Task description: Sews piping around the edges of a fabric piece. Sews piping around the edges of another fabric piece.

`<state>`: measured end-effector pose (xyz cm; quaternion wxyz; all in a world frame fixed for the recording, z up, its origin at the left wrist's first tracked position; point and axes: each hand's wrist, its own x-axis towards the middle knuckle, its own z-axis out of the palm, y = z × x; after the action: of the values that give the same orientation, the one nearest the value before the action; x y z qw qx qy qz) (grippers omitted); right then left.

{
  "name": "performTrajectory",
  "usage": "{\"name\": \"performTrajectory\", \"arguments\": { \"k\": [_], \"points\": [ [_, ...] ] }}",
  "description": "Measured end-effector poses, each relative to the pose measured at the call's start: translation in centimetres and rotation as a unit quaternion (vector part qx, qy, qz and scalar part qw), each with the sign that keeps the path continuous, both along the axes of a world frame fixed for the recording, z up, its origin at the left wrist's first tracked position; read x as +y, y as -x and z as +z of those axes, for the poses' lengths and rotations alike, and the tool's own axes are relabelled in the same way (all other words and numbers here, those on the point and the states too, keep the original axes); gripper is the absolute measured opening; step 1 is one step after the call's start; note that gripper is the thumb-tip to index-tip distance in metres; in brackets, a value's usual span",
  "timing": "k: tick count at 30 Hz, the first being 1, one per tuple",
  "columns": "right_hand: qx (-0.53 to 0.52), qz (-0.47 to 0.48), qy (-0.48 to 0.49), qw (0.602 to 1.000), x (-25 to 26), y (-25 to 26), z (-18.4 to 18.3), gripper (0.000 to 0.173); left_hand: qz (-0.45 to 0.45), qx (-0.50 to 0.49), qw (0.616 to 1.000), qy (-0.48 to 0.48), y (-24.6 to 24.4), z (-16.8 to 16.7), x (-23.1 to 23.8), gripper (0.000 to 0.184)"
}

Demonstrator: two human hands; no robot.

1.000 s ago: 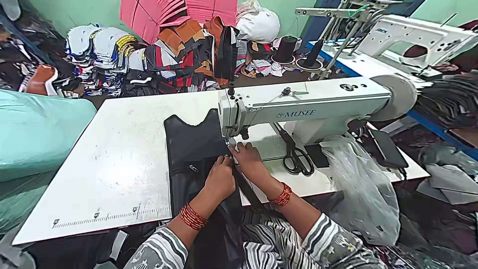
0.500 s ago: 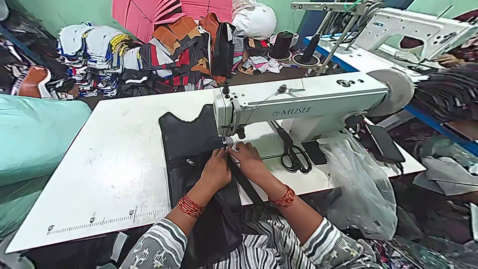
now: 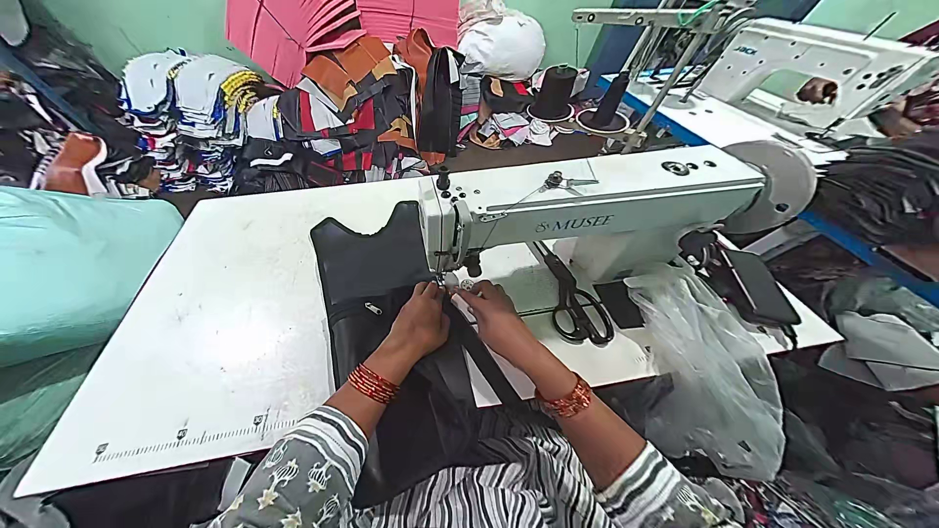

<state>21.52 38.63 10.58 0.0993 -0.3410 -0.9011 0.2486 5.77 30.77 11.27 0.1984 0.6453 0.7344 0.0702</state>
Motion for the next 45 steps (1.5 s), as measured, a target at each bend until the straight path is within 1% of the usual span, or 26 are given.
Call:
{"name": "performTrajectory", "arguments": {
  "k": [1, 3, 6, 9, 12, 13, 15, 17, 20, 25, 27, 32, 37, 41, 45],
  "points": [
    [0.033, -0.017, -0.016, 0.999, 0.1, -1.0, 0.0, 0.038, 0.002, 0.001, 1.000, 0.011, -0.1, 0.1, 0.0, 0.052],
    [0.070, -0.057, -0.067, 0.994, 0.7, -3.6, 0.4, 0.032, 0.001, -0.002, 1.000, 0.018, -0.1, 0.1, -0.1, 0.052],
    [0.083, -0.128, -0.120, 0.981, 2.2, -8.3, 0.9, 0.029, -0.009, 0.003, 1.000, 0.020, 0.0, 0.0, -0.2, 0.053],
    [0.118, -0.177, -0.206, 0.955, 3.6, -12.4, 1.3, 0.027, -0.008, 0.001, 1.000, 0.013, 0.1, 0.0, 0.0, 0.052],
    [0.093, -0.229, -0.268, 0.931, 4.6, -15.0, 1.6, 0.029, -0.010, 0.004, 1.000, 0.003, 0.3, 0.0, 0.1, 0.050],
    [0.075, -0.249, -0.272, 0.927, 4.7, -15.6, 1.7, 0.031, -0.010, 0.005, 1.000, 0.006, 0.2, 0.0, 0.1, 0.050],
    [0.049, -0.274, -0.258, 0.925, 5.2, -16.3, 1.6, 0.035, -0.007, 0.006, 1.000, 0.003, 0.2, 0.1, 0.1, 0.050],
    [0.038, -0.275, -0.252, 0.927, 5.4, -16.8, 1.1, 0.037, -0.007, 0.005, 1.000, -0.001, 0.2, 0.0, 0.0, 0.050],
    [0.036, -0.257, -0.266, 0.929, 5.7, -17.4, 0.8, 0.038, -0.008, 0.006, 1.000, -0.007, 0.3, 0.0, 0.0, 0.050],
    [0.023, -0.261, -0.302, 0.917, 5.5, -17.5, -0.9, 0.050, -0.005, 0.004, 1.000, -0.012, 0.2, -0.2, 0.1, 0.050],
    [0.028, -0.259, -0.308, 0.915, 5.7, -17.5, -1.5, 0.049, -0.005, 0.004, 1.000, -0.013, 0.2, -0.2, 0.0, 0.049],
    [0.040, -0.270, -0.264, 0.925, 5.5, -17.5, -2.6, 0.046, 0.003, -0.011, 1.000, 0.008, -0.1, 0.1, -0.2, 0.051],
    [0.071, -0.279, -0.297, 0.910, 5.5, -17.4, -3.3, 0.046, -0.009, 0.002, 1.000, 0.016, -0.3, -0.1, -0.6, 0.054],
    [0.080, -0.280, -0.309, 0.905, 5.6, -17.3, -3.3, 0.047, -0.005, 0.000, 1.000, 0.002, -0.2, -0.1, -0.6, 0.054],
    [0.085, -0.279, -0.319, 0.902, 5.6, -17.3, -3.4, 0.046, 0.000, 0.002, 1.000, 0.010, -0.1, 0.1, -0.1, 0.054]
  ]
}}
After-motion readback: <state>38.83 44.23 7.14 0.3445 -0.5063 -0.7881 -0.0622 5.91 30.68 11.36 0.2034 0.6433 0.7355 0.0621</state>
